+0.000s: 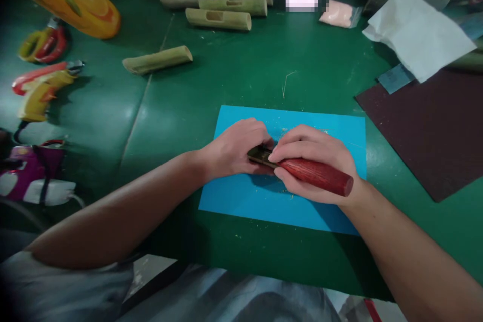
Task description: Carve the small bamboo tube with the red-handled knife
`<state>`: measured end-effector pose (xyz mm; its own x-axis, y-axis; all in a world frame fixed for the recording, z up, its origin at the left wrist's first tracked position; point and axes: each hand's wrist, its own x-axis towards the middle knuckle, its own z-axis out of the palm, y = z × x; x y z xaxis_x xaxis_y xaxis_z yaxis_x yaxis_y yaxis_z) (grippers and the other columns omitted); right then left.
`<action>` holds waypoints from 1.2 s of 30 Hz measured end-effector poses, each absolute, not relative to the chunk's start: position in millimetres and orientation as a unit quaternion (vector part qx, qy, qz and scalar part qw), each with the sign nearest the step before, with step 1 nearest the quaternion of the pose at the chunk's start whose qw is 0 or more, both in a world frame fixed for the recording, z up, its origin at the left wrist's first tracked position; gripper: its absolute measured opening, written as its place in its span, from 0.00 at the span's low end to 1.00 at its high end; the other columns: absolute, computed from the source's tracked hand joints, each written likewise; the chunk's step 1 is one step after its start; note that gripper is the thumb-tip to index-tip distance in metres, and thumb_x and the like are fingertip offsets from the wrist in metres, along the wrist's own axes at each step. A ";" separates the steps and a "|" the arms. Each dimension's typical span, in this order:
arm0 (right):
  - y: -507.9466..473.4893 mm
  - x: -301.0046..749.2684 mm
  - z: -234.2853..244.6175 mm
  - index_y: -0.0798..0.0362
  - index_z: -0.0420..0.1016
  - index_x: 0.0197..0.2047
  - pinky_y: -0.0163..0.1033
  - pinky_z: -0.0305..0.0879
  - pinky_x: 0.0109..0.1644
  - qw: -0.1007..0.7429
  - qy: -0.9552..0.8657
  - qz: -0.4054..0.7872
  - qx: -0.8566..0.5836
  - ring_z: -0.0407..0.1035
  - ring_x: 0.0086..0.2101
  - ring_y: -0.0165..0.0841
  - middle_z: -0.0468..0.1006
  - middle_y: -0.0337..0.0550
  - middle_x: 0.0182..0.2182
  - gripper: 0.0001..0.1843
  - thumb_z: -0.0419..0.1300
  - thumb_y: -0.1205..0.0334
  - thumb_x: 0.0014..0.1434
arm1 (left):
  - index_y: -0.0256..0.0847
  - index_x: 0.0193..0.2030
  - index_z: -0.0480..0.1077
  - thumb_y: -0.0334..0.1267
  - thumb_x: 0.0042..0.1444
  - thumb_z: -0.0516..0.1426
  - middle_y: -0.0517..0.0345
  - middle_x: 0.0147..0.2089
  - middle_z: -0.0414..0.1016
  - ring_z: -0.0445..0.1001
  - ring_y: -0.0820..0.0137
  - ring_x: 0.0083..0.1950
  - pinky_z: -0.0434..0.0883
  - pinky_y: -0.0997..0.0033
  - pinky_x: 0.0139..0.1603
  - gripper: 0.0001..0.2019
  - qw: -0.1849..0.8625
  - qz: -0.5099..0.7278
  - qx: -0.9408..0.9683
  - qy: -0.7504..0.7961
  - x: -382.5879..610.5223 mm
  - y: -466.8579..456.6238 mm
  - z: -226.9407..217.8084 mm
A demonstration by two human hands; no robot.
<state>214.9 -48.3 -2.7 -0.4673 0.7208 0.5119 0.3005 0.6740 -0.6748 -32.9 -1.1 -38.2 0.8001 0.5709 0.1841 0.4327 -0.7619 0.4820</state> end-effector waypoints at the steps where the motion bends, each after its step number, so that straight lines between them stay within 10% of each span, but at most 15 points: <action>1: -48.5 214.9 -2.4 0.40 0.85 0.46 0.39 0.86 0.46 0.412 -0.815 0.256 -0.318 0.85 0.39 0.34 0.87 0.38 0.43 0.09 0.72 0.63 0.64 | 0.42 0.45 0.76 0.62 0.61 0.70 0.58 0.38 0.78 0.73 0.66 0.40 0.63 0.63 0.44 0.24 0.214 0.161 0.925 0.271 -32.5 -1.0 -38.0; 36: -51.3 213.1 -3.9 0.42 0.85 0.46 0.40 0.84 0.46 0.431 -0.799 0.272 -0.319 0.84 0.39 0.33 0.86 0.39 0.43 0.08 0.71 0.65 0.66 | 0.42 0.38 0.75 0.62 0.59 0.71 0.60 0.35 0.77 0.71 0.67 0.37 0.60 0.64 0.38 0.24 0.186 0.143 0.927 0.292 -31.7 -1.8 -29.6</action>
